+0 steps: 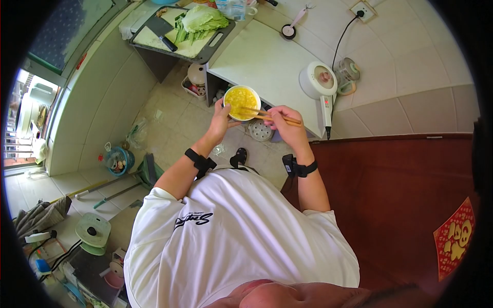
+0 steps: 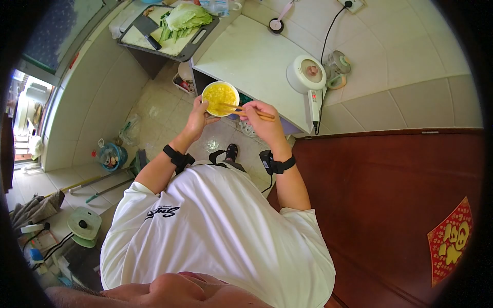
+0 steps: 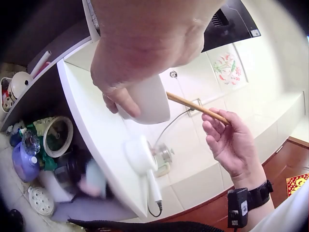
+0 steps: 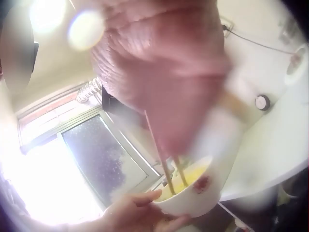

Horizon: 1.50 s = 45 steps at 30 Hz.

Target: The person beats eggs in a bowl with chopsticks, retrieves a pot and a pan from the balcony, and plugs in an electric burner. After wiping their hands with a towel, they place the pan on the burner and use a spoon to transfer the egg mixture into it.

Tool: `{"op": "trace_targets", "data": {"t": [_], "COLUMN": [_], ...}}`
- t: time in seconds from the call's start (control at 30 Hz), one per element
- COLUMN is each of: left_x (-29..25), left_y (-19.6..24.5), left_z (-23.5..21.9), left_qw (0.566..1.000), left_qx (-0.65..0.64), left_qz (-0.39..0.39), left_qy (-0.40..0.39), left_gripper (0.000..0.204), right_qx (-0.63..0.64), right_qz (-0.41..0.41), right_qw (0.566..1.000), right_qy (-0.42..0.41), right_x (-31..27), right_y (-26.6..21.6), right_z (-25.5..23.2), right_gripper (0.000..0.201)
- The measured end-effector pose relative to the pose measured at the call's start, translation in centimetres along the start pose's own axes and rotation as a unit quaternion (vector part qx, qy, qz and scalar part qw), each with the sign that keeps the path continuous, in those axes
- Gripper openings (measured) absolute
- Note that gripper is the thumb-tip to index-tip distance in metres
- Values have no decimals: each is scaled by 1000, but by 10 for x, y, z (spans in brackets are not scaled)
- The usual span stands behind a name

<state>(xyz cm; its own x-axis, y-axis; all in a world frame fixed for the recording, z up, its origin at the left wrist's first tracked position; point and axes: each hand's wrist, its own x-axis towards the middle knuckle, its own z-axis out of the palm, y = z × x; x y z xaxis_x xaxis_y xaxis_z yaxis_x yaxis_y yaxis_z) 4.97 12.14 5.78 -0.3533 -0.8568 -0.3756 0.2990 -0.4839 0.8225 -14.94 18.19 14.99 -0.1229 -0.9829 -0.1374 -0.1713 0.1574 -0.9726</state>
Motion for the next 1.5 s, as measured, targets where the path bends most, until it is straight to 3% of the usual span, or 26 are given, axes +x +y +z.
{"op": "trace_targets", "data": {"t": [0.87,0.97,1.07,1.13,1.17,1.23,1.27,1.33,1.37,1.43,1.5], "left_x": [5,2,1,4,6,6,6,5,5,8,7], "left_y": [-2,0,3,-1,-3,-3,-4,-4,-3,-5,-8], "left_z": [-6,-3,-1,-6,-8,-7,-7,-8,-7,-7,-8], "left_qw": [1000,1000,1000,1000,1000,1000,1000,1000,1000,1000,1000], "left_qx": [-9,5,4,-3,-10,-12,-15,-13,-12,-10,-8], "left_qz": [-2,-2,-5,-7,-8,-3,1,-1,-2,1,1], "left_qy": [-11,7,14,1,-11,-10,-7,-8,-11,-14,-15], "left_gripper": [46,44,44,44,45,45,46,46,46,47,47], "right_qx": [-8,-40,-10,-49,-49,-8,-9,-35,-35,-31,-68], "right_qz": [-5,16,-35,24,24,-30,-30,27,27,-23,-2], "right_qw": [1000,999,999,997,997,999,999,998,998,998,997], "right_qy": [6,-28,31,-47,-47,43,43,-40,-39,49,25], "right_x": [1,3,3,2,2,2,1,1,1,2,2], "right_y": [1,5,8,3,3,3,1,-5,-8,-15,-21], "right_z": [1,3,2,1,2,3,2,-3,-5,-9,-12], "right_gripper": [19,19,19,19,19,16,16,16,16,15,16]}}
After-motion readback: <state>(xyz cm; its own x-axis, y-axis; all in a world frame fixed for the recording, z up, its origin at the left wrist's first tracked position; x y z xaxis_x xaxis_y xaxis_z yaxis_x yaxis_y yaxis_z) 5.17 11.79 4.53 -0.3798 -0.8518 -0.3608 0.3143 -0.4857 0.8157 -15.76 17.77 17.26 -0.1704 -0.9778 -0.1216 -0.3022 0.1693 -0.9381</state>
